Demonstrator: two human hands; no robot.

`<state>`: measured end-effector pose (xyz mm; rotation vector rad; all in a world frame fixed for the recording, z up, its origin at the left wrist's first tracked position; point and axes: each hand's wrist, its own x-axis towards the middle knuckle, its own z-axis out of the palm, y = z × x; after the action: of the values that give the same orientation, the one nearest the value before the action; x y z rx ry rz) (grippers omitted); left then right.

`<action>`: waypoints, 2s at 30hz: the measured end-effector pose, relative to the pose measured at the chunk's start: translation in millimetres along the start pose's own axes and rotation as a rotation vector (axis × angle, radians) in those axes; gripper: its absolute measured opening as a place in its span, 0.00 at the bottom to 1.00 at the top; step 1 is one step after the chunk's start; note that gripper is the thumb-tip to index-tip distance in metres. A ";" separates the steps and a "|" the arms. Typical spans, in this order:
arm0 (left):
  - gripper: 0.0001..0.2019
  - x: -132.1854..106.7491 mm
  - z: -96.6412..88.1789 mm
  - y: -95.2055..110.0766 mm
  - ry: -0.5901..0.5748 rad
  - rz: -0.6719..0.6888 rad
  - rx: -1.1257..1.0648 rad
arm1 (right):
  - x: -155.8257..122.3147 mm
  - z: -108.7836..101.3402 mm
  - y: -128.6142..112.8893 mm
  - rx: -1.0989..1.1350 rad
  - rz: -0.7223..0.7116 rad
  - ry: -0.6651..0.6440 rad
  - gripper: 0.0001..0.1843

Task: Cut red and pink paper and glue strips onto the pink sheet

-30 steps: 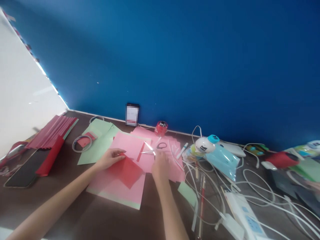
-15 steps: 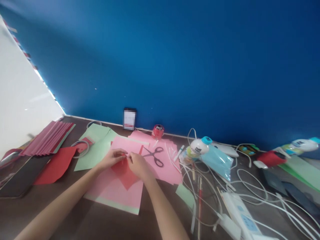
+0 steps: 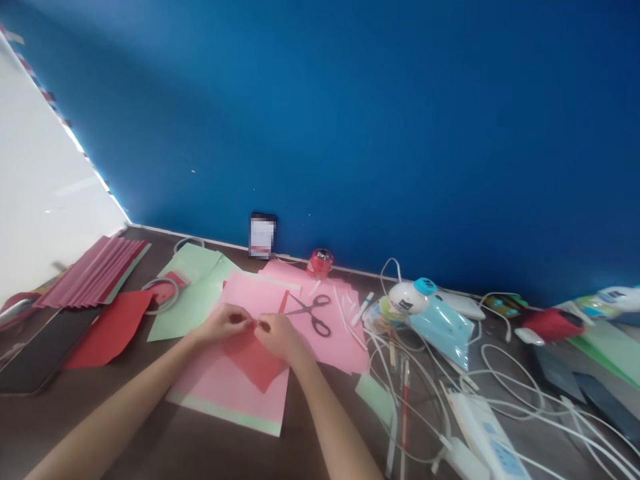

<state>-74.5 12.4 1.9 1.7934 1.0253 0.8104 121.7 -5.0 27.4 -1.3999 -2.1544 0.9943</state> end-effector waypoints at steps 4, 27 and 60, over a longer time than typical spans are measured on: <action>0.07 0.1 -8.1 -6.0 0.132 -0.072 -0.078 | -9.7 -13.9 9.7 0.002 0.024 0.067 0.08; 0.07 1.3 -1.3 -2.1 -0.002 -0.040 0.013 | -3.6 -4.5 4.1 0.122 -0.012 0.047 0.07; 0.09 -1.3 -4.4 3.0 0.040 -0.095 -0.014 | -16.0 -14.7 12.4 0.246 -0.035 0.091 0.07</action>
<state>-77.9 12.1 6.2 1.7096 1.1196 0.7957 145.9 -11.1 29.1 -1.2613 -1.9107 1.1175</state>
